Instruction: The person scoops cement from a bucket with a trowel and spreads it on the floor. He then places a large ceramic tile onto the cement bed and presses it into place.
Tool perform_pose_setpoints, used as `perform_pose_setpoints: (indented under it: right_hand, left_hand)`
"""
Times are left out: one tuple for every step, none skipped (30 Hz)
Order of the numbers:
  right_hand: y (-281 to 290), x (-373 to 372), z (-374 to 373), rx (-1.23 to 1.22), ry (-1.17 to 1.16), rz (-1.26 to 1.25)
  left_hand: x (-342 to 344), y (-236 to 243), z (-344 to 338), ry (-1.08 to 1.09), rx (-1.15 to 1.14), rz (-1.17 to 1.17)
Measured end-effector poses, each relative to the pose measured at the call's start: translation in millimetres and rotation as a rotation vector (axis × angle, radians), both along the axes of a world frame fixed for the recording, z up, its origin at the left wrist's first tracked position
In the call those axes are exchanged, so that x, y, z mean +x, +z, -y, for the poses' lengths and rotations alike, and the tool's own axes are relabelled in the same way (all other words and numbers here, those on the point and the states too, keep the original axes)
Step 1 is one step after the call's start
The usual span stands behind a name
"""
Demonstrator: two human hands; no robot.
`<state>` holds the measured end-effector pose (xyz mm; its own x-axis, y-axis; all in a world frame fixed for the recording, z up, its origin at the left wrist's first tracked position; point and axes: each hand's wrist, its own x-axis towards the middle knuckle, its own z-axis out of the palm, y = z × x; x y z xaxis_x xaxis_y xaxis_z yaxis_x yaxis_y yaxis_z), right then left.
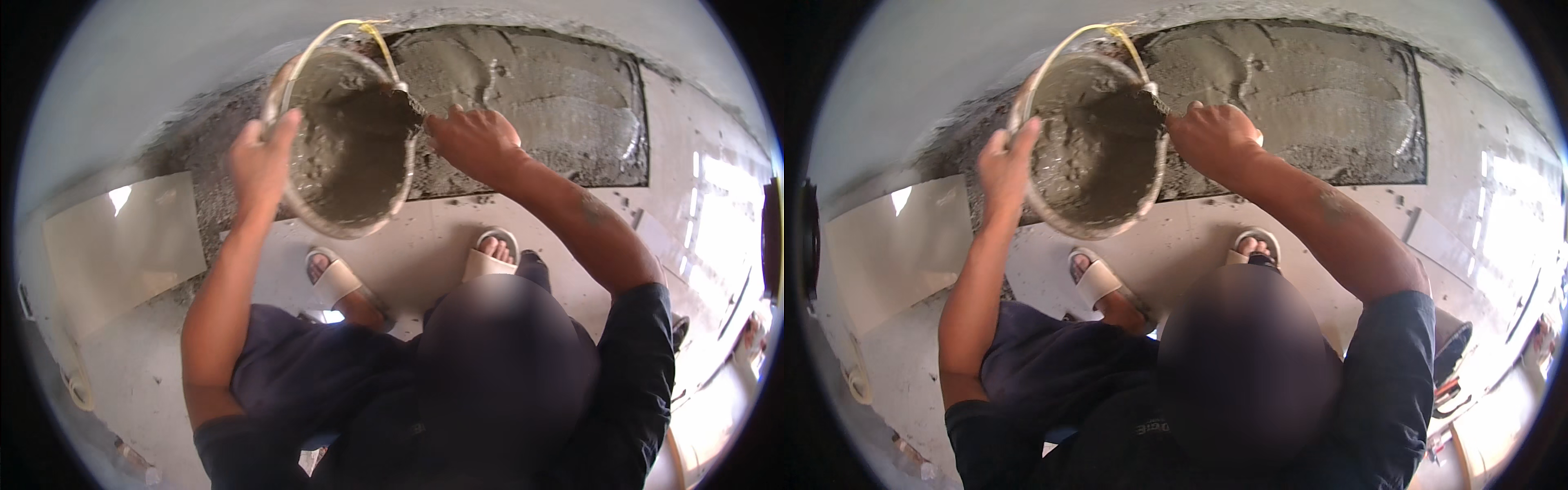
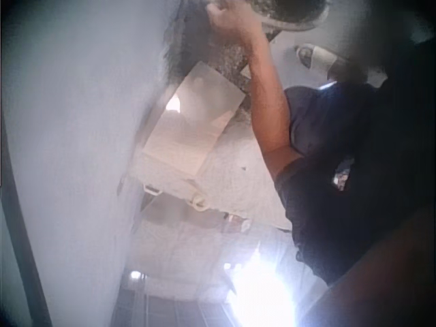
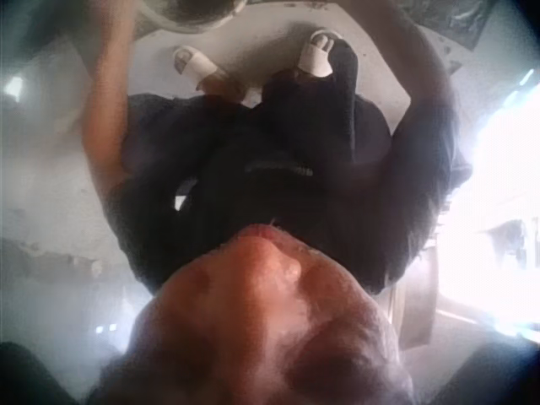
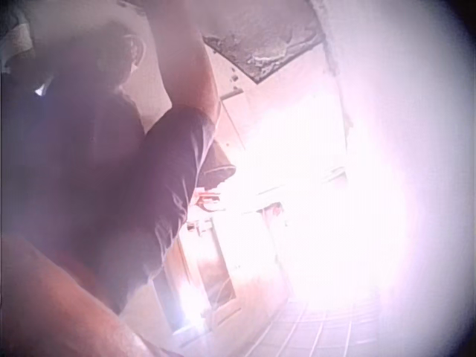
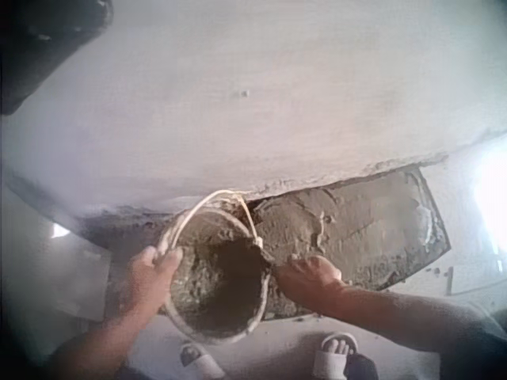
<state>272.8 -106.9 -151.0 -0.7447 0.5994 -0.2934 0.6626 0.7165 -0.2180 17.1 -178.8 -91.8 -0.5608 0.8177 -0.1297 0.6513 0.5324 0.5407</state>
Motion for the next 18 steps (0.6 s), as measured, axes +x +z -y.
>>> perform_pose_setpoints:
  right_hand:
    - [-3.9,-14.2,0.3,0.001,-0.006,0.084]
    - [-7.5,-25.6,3.2,-0.031,0.041,0.087]
    - [-10.4,-35.1,3.2,-0.07,0.082,0.081]
    - [-12.9,-40.9,3.1,-0.13,0.118,0.125]
    - [-15.2,-43.1,3.6,-0.176,0.166,0.136]
    - [-18.8,-43.2,1.6,-0.28,0.112,0.127]
    - [-23.1,-41.1,0.1,-0.378,0.078,0.122]
    - [-29.0,-36.9,-1.9,-0.45,0.037,0.071]
    - [-35.4,-30.7,-2.4,-0.536,-0.004,0.044]
    - [-42.4,-22.7,-4.1,-0.603,-0.012,-0.004]
    - [-49.2,-13.2,-5.3,-0.686,-0.017,-0.026]
    - [-54.6,-2.2,-5.9,-0.771,-0.025,-0.047]
    - [-58.2,10.8,-5.0,-0.766,-0.056,-0.116]
    - [-58.9,26.4,-0.3,-0.762,-0.089,-0.181]
    - [-57.3,39.9,3.4,-0.754,-0.12,-0.245]
    - [-53.4,55.5,2.4,-0.792,-0.091,-0.248]
    - [-46.5,71.7,5.9,-0.748,-0.144,-0.272]
    - [-37.9,84.7,9.0,-0.701,-0.192,-0.295]
  left_hand:
    - [6.1,0.3,-4.3,0.038,-0.018,0.068]
    - [11.8,0.9,-6.5,0.028,-0.004,0.089]
    - [16.2,2.4,-8.7,0.028,-0.015,0.11]
    - [21.2,3.0,-9.4,0.01,-0.033,0.086]
    - [24.9,3.7,-9.2,-0.009,-0.042,0.063]
    - [26.9,4.4,-9.6,-0.042,-0.042,0.031]
    - [28.3,3.8,-10.0,-0.038,-0.034,0.04]
    - [28.1,3.3,-10.8,-0.044,-0.025,0.045]
    - [26.8,2.4,-11.0,-0.054,-0.014,0.049]
    - [25.1,0.7,-11.4,-0.038,-0.006,0.063]
    - [22.0,-0.8,-11.8,-0.02,0.003,0.08]
    - [18.3,-1.9,-12.4,-0.004,0.011,0.096]
    - [13.7,-2.9,-13.7,0.008,0.006,0.092]
    - [9.5,-2.9,-13.5,0.02,0.0,0.09]
    - [5.6,-2.8,-13.6,0.045,-0.012,0.088]
    - [2.7,-2.7,-14.1,0.028,-0.007,0.052]
    - [1.9,-3.5,-14.3,0.006,0.011,0.064]
    - [2.0,-3.8,-14.9,0.001,0.02,0.075]
